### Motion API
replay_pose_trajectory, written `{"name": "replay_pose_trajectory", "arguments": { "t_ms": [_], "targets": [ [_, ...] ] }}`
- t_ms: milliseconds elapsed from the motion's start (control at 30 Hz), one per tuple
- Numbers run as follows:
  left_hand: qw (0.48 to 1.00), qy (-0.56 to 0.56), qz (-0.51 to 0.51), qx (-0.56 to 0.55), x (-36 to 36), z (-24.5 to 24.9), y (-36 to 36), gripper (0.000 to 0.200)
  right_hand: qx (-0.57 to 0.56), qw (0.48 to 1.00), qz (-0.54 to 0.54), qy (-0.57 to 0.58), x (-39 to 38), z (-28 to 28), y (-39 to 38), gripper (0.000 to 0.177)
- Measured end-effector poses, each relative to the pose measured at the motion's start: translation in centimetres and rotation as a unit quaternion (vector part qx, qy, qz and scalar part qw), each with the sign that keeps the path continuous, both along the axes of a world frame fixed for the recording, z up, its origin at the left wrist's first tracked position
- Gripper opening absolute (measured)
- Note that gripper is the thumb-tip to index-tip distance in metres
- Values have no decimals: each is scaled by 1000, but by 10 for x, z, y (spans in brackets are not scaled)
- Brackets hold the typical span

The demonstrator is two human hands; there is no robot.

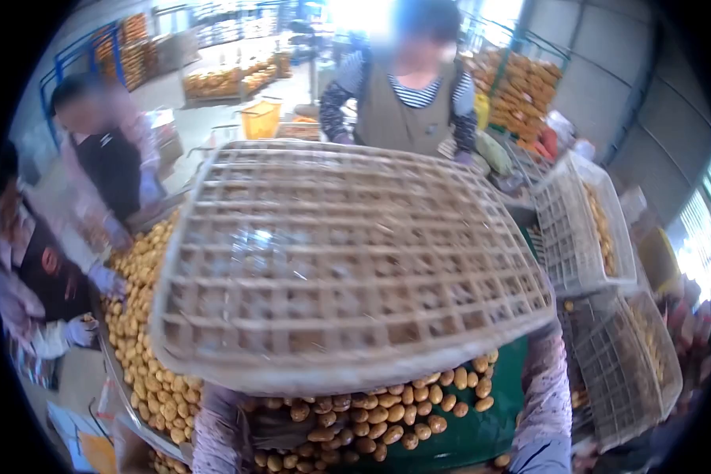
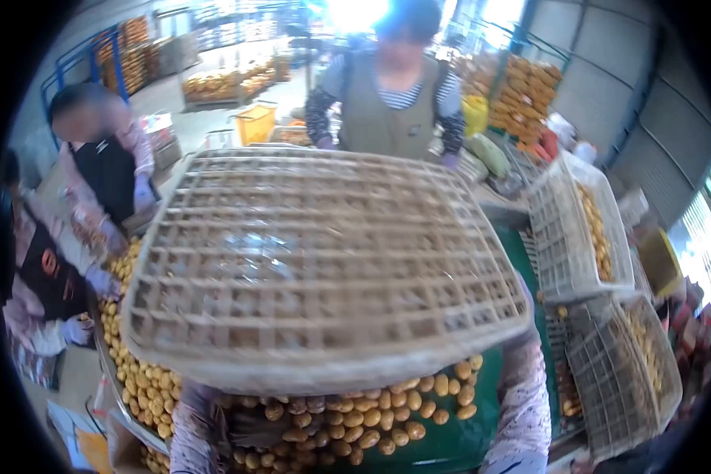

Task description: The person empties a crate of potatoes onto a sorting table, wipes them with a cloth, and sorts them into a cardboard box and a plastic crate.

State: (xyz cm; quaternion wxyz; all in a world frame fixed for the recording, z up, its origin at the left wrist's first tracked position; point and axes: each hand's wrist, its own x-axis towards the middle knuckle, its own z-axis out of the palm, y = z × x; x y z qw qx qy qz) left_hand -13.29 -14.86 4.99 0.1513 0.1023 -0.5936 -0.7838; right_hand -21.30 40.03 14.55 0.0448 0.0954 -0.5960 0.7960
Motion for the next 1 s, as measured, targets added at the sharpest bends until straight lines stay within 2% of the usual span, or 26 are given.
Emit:
{"name": "replay_pose_trajectory", "arguments": {
  "t_ms": [67, 100, 167, 200, 233, 267, 333, 367, 400, 467, 600, 700, 767, 800, 900, 967, 1000],
  "targets": [
    [998, 8, -34, -53, -32, 16, -3, 53, 91, 993, -55, 42, 3, 36, -37, 52],
    [995, 11, -53, -80, -47, 25, 0, 53, 204, 970, -57, 118, 5, 57, -60, 55],
    [989, 23, -87, -119, -72, 35, 10, 52, 235, 946, -99, 199, 0, 72, -92, 41],
    [985, 31, -105, -137, -83, 38, 17, 52, 360, 889, -138, 246, -3, 82, -95, 40],
    [980, 38, -122, -149, -94, 40, 26, 51, 398, 850, -108, 327, -2, 92, -95, 50],
    [976, 46, -139, -160, -104, 42, 37, 51, 390, 855, -164, 300, 9, 103, -106, 49],
    [968, 50, -175, -175, -121, 44, 64, 50, 295, 894, -92, 325, 10, 99, -100, 56],
    [963, 52, -196, -179, -127, 44, 81, 50, 423, 744, -158, 492, -1, 95, -88, 65],
    [959, 52, -214, -180, -131, 46, 100, 49, 415, 747, -179, 487, 13, 98, -93, 61],
    [945, 58, -258, -191, -128, 53, 139, 49, 337, 814, -210, 425, 47, 113, -105, 55],
    [914, 89, -346, -194, -90, 71, 208, 47, 119, 907, -221, 337, 118, 116, -108, 44],
    [883, 118, -411, -194, -53, 86, 252, 46, 87, 864, -252, 427, 170, 113, -97, 40],
    [861, 130, -455, -186, -24, 91, 281, 45, 102, 871, -284, 388, 224, 103, -88, 42],
    [850, 133, -476, -183, -9, 92, 296, 45, 145, 827, -326, 435, 253, 98, -84, 42],
    [820, 145, -525, -179, 38, 99, 335, 44, 254, 711, -464, 463, 322, 64, -64, 43],
    [802, 157, -548, -179, 69, 104, 357, 43, 37, 852, -406, 329, 370, 30, -57, 42],
    [794, 162, -558, -180, 86, 105, 369, 43, -80, 891, -366, 255, 394, 7, -53, 42]
  ]
}}
